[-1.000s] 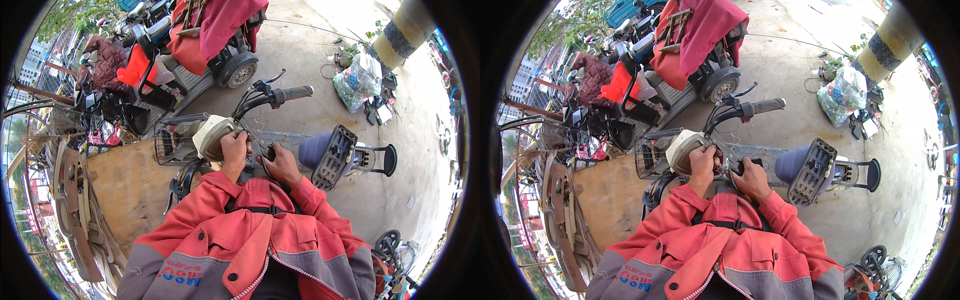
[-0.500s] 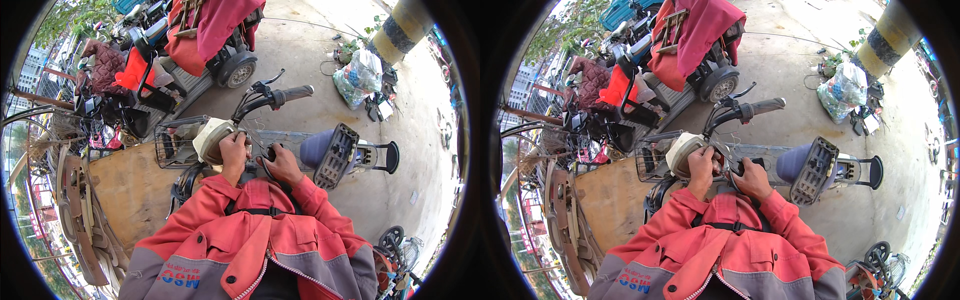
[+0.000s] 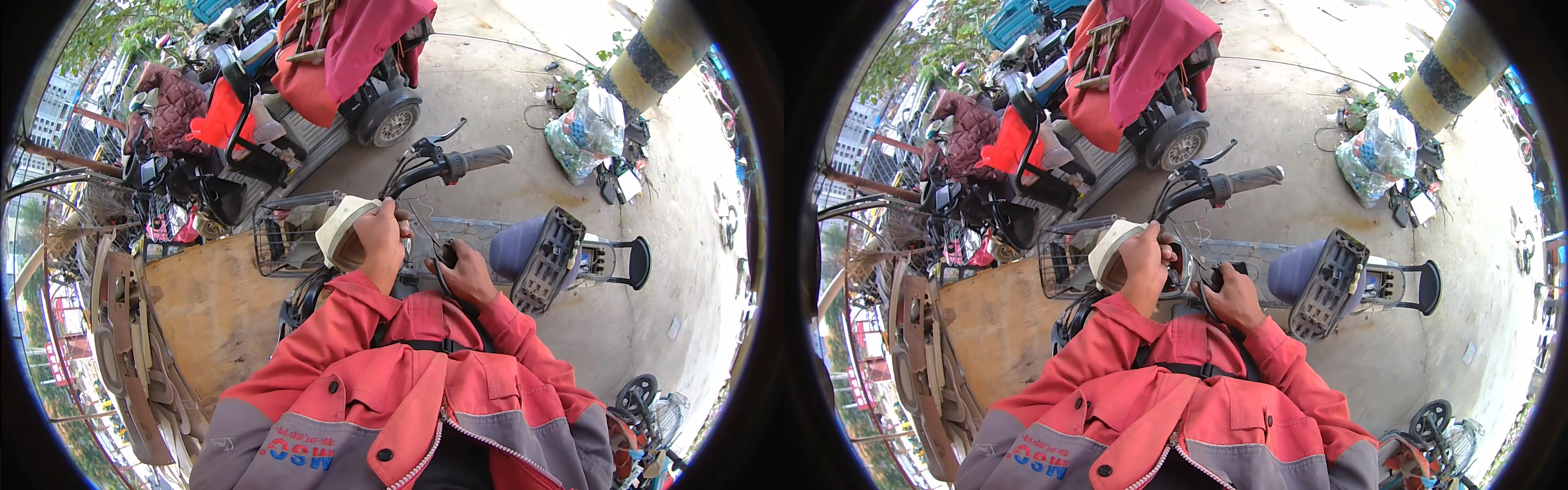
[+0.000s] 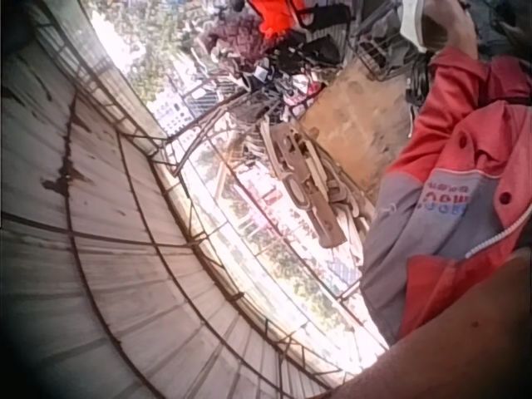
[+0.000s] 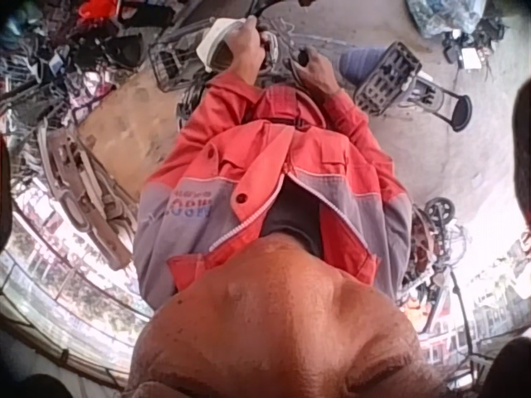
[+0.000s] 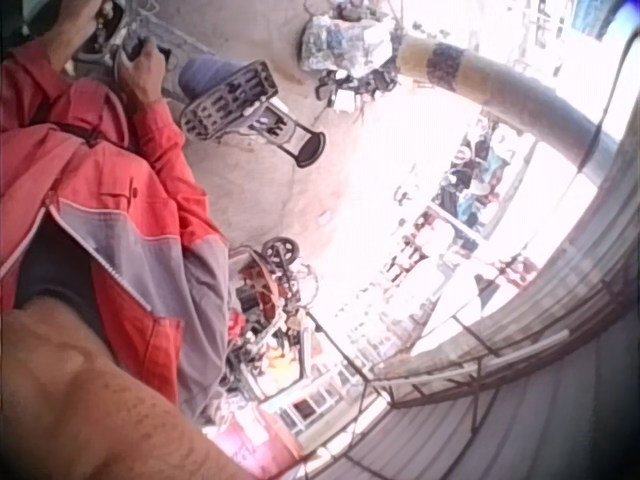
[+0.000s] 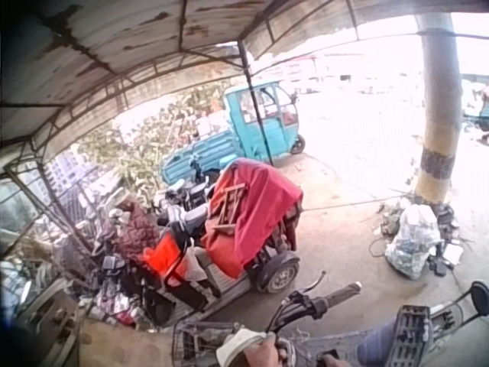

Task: The person works on the handlebar area of a scooter, using pliers to strip and adjust wires. They repeatedly cut and manipulate the wiring near the handlebar stem throughout the clip.

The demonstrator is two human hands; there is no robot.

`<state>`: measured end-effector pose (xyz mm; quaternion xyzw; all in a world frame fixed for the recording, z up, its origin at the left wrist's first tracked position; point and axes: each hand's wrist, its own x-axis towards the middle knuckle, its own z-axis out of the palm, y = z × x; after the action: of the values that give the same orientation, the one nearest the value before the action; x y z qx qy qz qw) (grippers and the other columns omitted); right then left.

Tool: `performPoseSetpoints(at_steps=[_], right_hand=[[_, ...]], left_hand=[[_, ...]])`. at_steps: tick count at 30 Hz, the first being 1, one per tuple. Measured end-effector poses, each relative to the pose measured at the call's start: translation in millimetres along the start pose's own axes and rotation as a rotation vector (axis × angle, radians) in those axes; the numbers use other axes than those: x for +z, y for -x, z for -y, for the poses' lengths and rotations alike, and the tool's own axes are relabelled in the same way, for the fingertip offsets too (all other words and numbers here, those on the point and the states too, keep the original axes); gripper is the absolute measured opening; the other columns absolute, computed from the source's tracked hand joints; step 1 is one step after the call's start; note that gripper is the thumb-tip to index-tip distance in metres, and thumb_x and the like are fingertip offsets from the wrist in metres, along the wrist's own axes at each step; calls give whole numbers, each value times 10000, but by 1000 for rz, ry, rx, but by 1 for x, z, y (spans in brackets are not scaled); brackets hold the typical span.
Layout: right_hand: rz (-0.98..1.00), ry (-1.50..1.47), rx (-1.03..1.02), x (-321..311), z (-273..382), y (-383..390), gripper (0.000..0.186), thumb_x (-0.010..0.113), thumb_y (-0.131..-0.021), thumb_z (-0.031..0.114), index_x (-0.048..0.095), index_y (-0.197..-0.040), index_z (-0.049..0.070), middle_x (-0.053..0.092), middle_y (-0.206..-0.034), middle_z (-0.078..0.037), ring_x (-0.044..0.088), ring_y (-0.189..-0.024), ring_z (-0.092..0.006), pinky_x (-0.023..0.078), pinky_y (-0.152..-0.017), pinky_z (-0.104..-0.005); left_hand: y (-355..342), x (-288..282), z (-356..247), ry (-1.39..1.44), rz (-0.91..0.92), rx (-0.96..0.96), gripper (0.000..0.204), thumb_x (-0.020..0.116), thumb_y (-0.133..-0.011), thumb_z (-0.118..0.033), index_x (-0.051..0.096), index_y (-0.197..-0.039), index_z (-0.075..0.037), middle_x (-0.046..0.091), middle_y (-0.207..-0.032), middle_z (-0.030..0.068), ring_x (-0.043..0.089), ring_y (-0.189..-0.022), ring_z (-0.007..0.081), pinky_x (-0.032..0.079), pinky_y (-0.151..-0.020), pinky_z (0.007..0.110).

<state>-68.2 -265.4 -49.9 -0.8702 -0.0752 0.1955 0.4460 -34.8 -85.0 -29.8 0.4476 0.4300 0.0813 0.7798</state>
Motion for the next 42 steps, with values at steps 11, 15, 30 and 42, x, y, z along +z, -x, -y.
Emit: performPoseSetpoints(at_steps=[11, 15, 30, 42], right_hand=[[-6, 0, -13, -5, -1, 2, 555, 766, -776, 448, 569, -882, -59, 631, -746, -249, 637, -732, -438, 478, -654, -479], [-8, -27, -26, -7, -2, 2, 554, 767, -776, 445, 571, -878, -62, 631, -746, -250, 636, -734, -443, 479, -656, -478], [93, 48, -50, 2, -1, -8, 559, 764, -762, 461, 575, -894, -49, 641, -774, -263, 642, -767, -459, 488, -662, -494], [228, -10, -48, 3, -3, -18, 654, 745, -763, 549, 596, -908, -71, 639, -831, -285, 630, -798, -443, 480, -696, -484]], left_hand=[[-5, 6, 4, 52, -43, -28, 160, 604, -917, -95, 591, -807, 21, 622, -684, 113, 495, -418, 144, 436, -398, 320], [3, -1, 12, -28, 47, -2, 158, 601, -910, -89, 588, -795, 20, 607, -666, 94, 489, -415, 136, 427, -398, 312], [10, -29, 35, -290, 215, 208, 185, 559, -928, -84, 632, -800, 28, 609, -643, 65, 491, -417, 100, 389, -400, 252], [9, -30, 24, -414, 230, 208, 208, 561, -932, -114, 640, -847, 59, 616, -623, 72, 486, -398, 92, 348, -364, 260]])
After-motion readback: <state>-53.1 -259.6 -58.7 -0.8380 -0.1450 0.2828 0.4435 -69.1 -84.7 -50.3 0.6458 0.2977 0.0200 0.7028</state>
